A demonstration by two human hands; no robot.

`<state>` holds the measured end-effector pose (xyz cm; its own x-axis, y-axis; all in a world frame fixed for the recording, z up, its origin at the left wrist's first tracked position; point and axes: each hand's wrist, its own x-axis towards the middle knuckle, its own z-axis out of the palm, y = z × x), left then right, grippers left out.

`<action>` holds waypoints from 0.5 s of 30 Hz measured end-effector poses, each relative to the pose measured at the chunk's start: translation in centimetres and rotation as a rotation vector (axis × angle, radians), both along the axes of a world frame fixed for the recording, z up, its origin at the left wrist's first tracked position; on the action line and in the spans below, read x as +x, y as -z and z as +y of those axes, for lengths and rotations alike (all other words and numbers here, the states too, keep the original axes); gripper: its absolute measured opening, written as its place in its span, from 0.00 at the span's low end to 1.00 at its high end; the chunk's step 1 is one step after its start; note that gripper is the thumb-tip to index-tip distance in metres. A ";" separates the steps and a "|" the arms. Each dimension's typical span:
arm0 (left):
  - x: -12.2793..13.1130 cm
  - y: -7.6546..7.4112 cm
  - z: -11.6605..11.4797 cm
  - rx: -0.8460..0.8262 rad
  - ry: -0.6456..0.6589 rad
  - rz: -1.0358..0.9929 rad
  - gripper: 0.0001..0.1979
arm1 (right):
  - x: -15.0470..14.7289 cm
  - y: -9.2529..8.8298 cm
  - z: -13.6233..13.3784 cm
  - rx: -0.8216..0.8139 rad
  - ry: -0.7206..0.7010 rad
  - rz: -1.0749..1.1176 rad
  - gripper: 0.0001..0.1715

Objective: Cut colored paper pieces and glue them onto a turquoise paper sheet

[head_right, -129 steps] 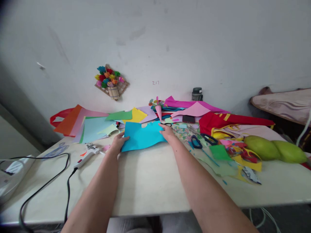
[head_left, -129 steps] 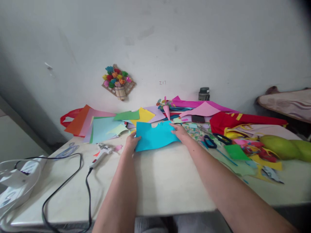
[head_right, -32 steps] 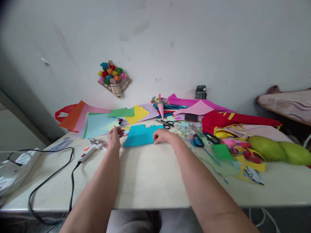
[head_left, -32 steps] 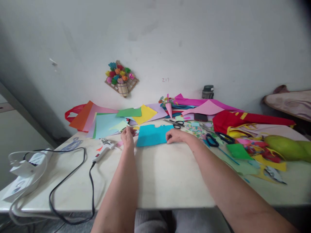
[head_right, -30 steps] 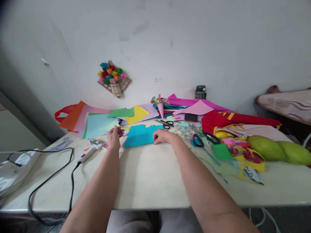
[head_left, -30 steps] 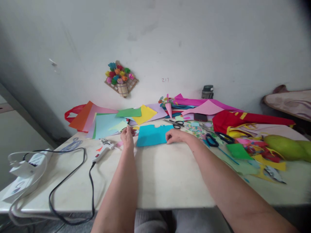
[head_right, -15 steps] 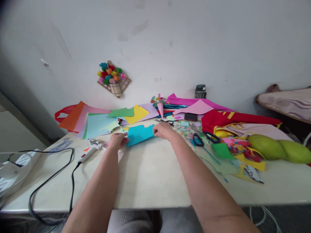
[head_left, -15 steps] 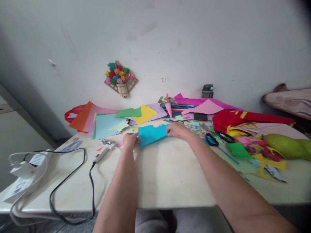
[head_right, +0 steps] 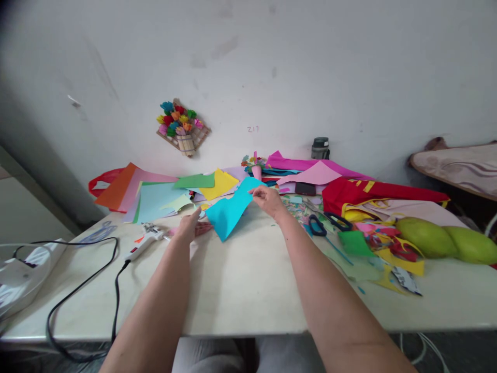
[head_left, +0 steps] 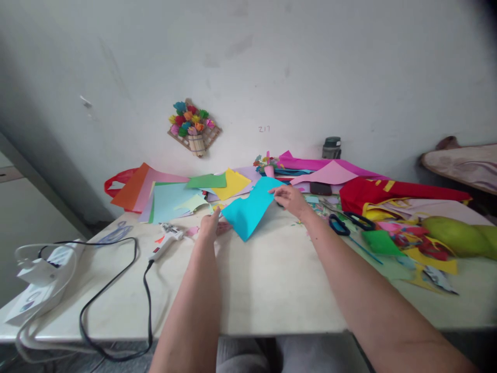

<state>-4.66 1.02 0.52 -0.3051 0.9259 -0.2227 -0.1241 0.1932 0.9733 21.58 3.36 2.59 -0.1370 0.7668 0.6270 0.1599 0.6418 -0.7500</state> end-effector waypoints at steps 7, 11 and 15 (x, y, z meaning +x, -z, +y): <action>1.7 -0.2 0.0 0.067 0.071 -0.210 0.13 | -0.2 0.2 0.7 -0.063 0.144 0.150 0.11; 1.7 0.1 0.3 0.083 0.080 -0.150 0.09 | -0.5 0.7 1.2 -0.096 0.082 0.211 0.13; 1.6 0.1 0.1 0.061 0.189 -0.058 0.10 | -0.5 0.8 1.2 -0.171 -0.014 0.263 0.18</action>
<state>-3.04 1.16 0.39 -0.1132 0.9778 -0.1765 -0.1470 0.1592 0.9762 21.06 4.58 1.83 0.0017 0.8634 0.5046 -0.0616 0.5037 -0.8617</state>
